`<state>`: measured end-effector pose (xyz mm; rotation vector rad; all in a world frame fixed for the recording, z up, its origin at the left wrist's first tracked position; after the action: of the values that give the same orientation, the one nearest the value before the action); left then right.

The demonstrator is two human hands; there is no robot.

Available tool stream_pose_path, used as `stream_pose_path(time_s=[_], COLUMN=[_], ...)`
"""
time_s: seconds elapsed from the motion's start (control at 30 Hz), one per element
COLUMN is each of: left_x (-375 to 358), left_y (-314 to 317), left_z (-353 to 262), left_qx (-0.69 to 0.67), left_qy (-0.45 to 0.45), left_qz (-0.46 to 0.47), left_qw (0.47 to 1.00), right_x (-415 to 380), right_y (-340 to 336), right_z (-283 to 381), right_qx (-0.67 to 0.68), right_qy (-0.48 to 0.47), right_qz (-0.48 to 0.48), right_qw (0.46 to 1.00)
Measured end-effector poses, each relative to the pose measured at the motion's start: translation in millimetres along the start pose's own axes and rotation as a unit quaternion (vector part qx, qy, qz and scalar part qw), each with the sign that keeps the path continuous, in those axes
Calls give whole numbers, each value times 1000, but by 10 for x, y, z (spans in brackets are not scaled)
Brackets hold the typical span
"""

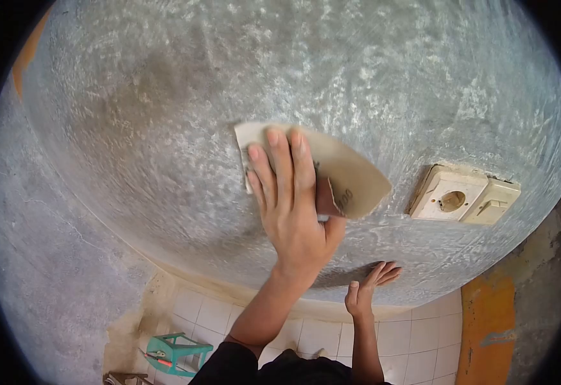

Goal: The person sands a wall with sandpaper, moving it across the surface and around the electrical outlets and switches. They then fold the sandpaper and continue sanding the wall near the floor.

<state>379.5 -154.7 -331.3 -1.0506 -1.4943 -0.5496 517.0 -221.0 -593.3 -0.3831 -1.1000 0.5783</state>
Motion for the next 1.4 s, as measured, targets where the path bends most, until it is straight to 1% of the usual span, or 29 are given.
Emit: stream_pose_path(time_s=[0.07,0.17,0.23,0.3,0.4,0.5,0.53,0.63,0.67,0.77,0.9,0.93,1.03,1.07,1.17,1.2,1.3,1.33,1.4], left_x=[162,-41,-256,-206,205,231,149,104,151,383,129,72,240,346,429,388,108,118,249], left_y=[-54,-17,16,29,-108,-113,-113,-95,-97,-78,-100,-71,-51,-58,-14,-48,-16,9,2], left_z=[-20,65,39,76,4,-5,49,104,68,-28,7,33,-70,-125,-142,-129,-15,-7,-75], left_qx=[-8,17,8,21,-18,-11,-1,26,8,24,27,30,15,-8,-18,-25,-6,3,-4], left_qy=[18,29,22,55,105,115,124,150,131,153,124,130,94,100,123,112,102,112,108], left_qz=[-3,14,65,61,60,63,86,75,83,48,85,77,78,68,39,60,55,36,38], left_qw=[1000,999,998,996,992,991,988,986,988,987,988,988,992,993,991,992,993,993,993], right_x=[22,11,39,61,71,82,83,84,79,45,71,57,34,40,49,49,41,47,42], right_y=[25,-11,-8,12,31,41,33,27,33,20,-29,-31,-23,-26,-15,-17,-19,0,-3], right_z=[4,17,33,79,105,132,124,105,108,92,129,109,66,72,85,79,63,75,68], right_qx=[-12,-4,-3,-17,-24,-41,-42,-44,-40,-42,-34,-33,-32,-36,-35,-34,-34,-35,-39], right_qy=[-6,-7,-6,-6,2,13,10,6,9,16,15,13,9,8,4,4,-1,3,6], right_qz=[-10,-9,-19,-39,-52,-56,-50,-42,-42,-36,-28,-22,-16,-19,-22,-23,-22,-25,-24], right_qw=[1000,1000,1000,999,998,997,998,998,998,998,999,999,999,999,999,999,999,999,999])
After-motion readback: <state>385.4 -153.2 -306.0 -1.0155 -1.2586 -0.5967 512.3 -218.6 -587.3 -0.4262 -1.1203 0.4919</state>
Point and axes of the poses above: each hand's wrist, its own x-axis towards the middle knuckle, its own y-axis out of the palm, z = x × y, the point moved 2 cm from there along x, towards the middle knuckle, and after that the axes turned 12 degrees about -x, right-handed, at the moved point
